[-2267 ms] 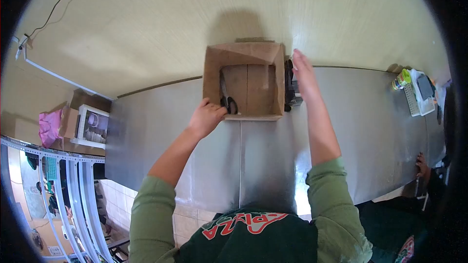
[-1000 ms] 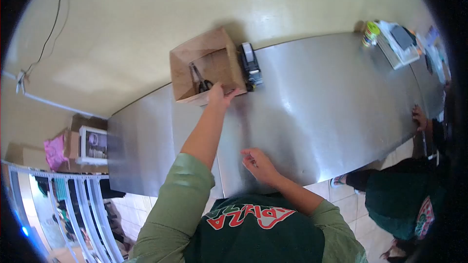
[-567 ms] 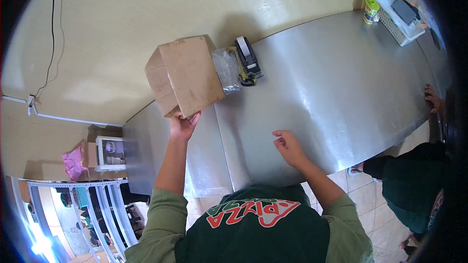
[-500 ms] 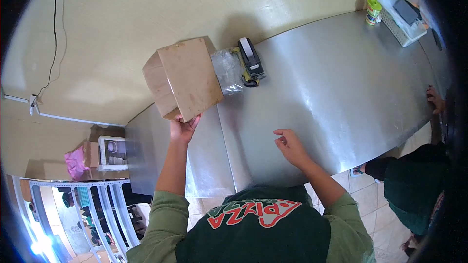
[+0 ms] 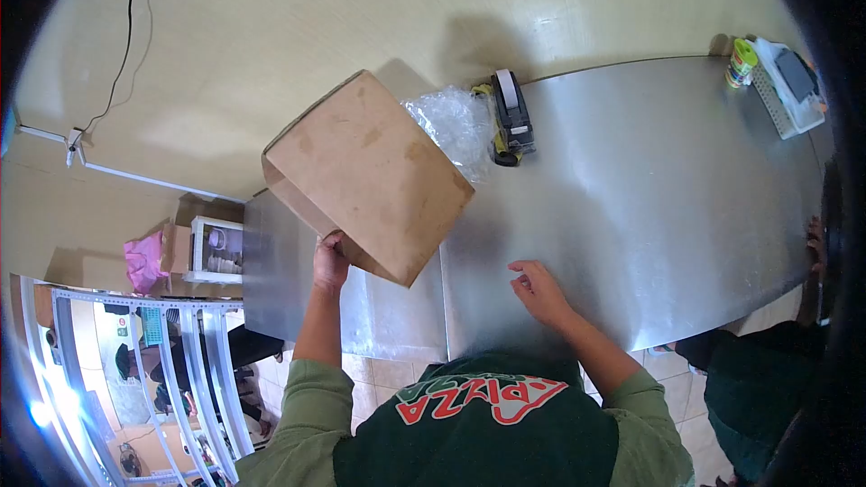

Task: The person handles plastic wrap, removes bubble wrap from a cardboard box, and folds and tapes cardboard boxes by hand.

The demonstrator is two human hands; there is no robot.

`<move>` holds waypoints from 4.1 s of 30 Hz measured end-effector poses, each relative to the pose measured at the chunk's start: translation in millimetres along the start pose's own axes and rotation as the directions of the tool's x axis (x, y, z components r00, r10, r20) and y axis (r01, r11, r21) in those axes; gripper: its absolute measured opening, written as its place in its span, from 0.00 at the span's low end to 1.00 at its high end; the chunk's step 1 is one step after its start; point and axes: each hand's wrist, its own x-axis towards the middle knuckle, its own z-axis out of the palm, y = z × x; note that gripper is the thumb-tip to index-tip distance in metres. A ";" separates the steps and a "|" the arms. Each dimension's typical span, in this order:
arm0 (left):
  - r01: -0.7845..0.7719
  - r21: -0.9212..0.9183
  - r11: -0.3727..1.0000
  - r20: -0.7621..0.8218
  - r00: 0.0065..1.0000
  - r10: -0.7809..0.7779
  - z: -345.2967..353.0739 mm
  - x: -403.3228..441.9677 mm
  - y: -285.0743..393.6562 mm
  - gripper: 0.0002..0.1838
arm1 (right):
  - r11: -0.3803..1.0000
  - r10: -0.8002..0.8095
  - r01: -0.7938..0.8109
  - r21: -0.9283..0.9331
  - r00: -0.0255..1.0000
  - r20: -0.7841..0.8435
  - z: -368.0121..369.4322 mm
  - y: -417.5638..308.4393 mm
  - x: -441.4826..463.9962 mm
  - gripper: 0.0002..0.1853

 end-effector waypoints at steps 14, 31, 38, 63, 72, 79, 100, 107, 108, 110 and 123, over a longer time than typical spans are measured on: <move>0.100 0.177 0.979 0.111 0.986 -0.120 22.2 -3.9 11.4 0.27 | 0.913 0.009 0.046 0.405 0.991 -0.134 -5.4 -67.1 55.9 0.25; -0.477 0.786 0.393 0.555 0.825 -0.108 153.2 143.9 127.6 0.22 | 0.948 0.186 -0.105 0.300 0.948 -0.258 -14.6 -35.7 1.4 0.21; -0.695 0.717 0.053 0.688 0.695 -0.209 200.7 206.3 113.1 0.20 | 0.938 0.299 -0.205 0.279 0.887 -0.353 -15.2 -22.9 -30.9 0.15; -0.772 0.536 -0.342 0.788 0.603 -0.126 181.1 73.7 -0.5 0.22 | 0.975 0.218 -0.195 0.102 0.786 -0.579 71.3 -53.7 -81.1 0.09; -0.834 0.436 -0.338 0.825 0.520 -0.220 192.1 85.7 6.0 0.25 | 0.974 0.130 -0.197 -0.115 0.893 -0.431 102.1 -61.5 -77.9 0.10; -0.949 0.273 0.154 0.701 0.306 0.643 132.3 65.7 15.9 0.19 | 0.964 0.165 -0.204 -0.173 0.963 -0.215 135.3 -100.8 -83.0 0.11; -0.807 0.518 -0.283 0.853 0.462 0.245 136.2 69.7 -2.5 0.24 | 0.960 0.144 -0.178 -0.215 0.976 -0.166 144.8 -108.4 -105.4 0.10; -0.672 0.607 -0.424 0.766 0.637 0.087 120.7 67.2 -22.3 0.18 | 0.973 0.180 -0.215 -0.081 0.931 -0.317 135.8 -76.7 -120.9 0.11; -0.710 0.603 -0.363 0.790 0.594 0.152 110.0 55.4 -25.3 0.17 | 0.972 0.200 -0.230 -0.048 0.917 -0.345 133.9 -73.7 -123.6 0.10; -0.770 0.583 -0.260 0.810 0.527 0.258 89.3 41.7 -34.9 0.16 | 0.975 0.179 -0.218 -0.051 0.896 -0.407 132.3 -59.0 -127.7 0.10; -0.774 0.613 -0.157 0.746 0.502 0.438 74.6 31.6 -31.6 0.14 | 0.981 0.089 -0.162 -0.110 0.870 -0.485 118.3 -34.1 -126.6 0.09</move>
